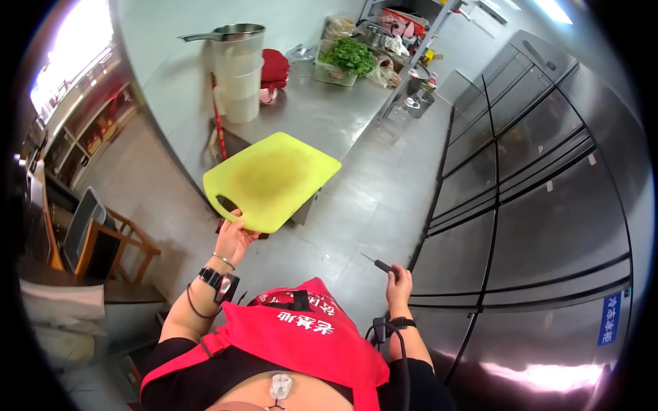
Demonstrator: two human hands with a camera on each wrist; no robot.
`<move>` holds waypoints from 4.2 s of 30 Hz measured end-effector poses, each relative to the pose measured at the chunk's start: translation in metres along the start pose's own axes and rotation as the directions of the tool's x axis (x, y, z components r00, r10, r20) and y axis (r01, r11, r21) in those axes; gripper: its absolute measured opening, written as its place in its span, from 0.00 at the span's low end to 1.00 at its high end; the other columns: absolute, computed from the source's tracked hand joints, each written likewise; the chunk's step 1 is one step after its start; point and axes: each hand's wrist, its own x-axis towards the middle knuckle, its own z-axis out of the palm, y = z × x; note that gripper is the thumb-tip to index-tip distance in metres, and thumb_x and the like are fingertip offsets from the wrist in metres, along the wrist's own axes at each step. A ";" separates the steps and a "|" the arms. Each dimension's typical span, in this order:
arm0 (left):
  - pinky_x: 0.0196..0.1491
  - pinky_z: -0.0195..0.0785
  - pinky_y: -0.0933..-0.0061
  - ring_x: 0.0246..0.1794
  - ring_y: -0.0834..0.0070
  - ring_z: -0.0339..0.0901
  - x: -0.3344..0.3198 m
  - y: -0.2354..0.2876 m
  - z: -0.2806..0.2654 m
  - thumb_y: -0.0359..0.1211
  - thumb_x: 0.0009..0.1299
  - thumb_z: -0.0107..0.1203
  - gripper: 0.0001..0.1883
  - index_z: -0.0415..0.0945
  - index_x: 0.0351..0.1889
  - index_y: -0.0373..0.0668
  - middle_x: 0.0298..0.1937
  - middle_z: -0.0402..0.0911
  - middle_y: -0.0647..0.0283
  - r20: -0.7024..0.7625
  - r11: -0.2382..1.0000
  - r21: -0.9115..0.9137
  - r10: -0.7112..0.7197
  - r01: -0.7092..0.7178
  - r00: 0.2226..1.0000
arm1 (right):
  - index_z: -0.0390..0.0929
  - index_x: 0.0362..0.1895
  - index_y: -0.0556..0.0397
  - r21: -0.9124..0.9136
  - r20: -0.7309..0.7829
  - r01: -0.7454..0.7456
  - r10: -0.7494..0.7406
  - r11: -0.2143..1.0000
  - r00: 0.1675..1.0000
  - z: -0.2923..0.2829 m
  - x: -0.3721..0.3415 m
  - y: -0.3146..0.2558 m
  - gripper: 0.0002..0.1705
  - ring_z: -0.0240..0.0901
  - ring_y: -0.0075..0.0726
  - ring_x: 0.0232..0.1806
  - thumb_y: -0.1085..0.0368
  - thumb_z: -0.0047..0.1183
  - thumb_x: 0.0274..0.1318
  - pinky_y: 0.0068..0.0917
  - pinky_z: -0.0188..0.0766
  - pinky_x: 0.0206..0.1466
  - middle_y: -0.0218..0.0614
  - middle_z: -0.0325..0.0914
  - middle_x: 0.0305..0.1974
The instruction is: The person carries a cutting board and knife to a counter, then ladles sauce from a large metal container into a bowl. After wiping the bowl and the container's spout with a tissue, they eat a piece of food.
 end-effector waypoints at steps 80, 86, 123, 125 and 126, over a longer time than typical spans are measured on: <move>0.29 0.69 0.80 0.27 0.80 0.75 0.080 0.594 -0.706 0.31 0.66 0.53 0.05 0.72 0.37 0.42 0.31 0.78 0.65 -0.943 0.962 0.240 0.262 -0.129 0.203 | 0.78 0.41 0.48 0.705 0.694 0.588 -0.553 0.396 -0.460 0.947 0.112 -1.096 0.15 0.76 0.47 0.41 0.56 0.50 0.51 0.38 0.72 0.46 0.44 0.79 0.37; 0.29 0.71 0.78 0.24 0.80 0.74 0.205 0.722 -0.823 0.30 0.65 0.53 0.05 0.72 0.36 0.41 0.28 0.77 0.66 -0.888 0.934 0.329 0.356 -0.139 0.291 | 0.78 0.41 0.54 0.233 0.924 0.667 -0.374 0.707 0.074 1.021 0.291 -1.043 0.15 0.78 0.36 0.33 0.60 0.53 0.50 0.30 0.74 0.38 0.40 0.81 0.33; 0.33 0.73 0.67 0.23 0.67 0.79 0.758 1.063 -1.143 0.36 0.58 0.52 0.14 0.76 0.38 0.39 0.28 0.81 0.55 -0.944 0.545 0.316 0.095 0.777 0.317 | 0.78 0.43 0.56 0.118 0.965 0.199 -0.160 0.973 0.207 1.430 0.664 -1.267 0.16 0.75 0.26 0.29 0.61 0.52 0.52 0.25 0.71 0.33 0.34 0.80 0.28; 0.39 0.72 0.65 0.32 0.63 0.80 0.826 1.093 -1.173 0.38 0.57 0.53 0.14 0.77 0.37 0.41 0.32 0.81 0.53 -0.892 0.564 0.441 0.186 0.699 0.412 | 0.78 0.43 0.56 -0.040 0.982 0.266 -0.012 0.963 0.190 1.423 0.701 -1.274 0.16 0.75 0.27 0.28 0.62 0.51 0.52 0.25 0.71 0.33 0.33 0.80 0.28; 0.41 0.72 0.65 0.35 0.61 0.80 0.866 1.121 -1.173 0.39 0.57 0.53 0.14 0.77 0.37 0.41 0.33 0.81 0.53 -0.848 0.547 0.521 0.247 0.655 0.469 | 0.78 0.43 0.56 -0.049 0.981 0.268 -0.005 0.962 0.195 1.423 0.718 -1.280 0.16 0.75 0.27 0.28 0.62 0.51 0.52 0.25 0.71 0.33 0.33 0.80 0.28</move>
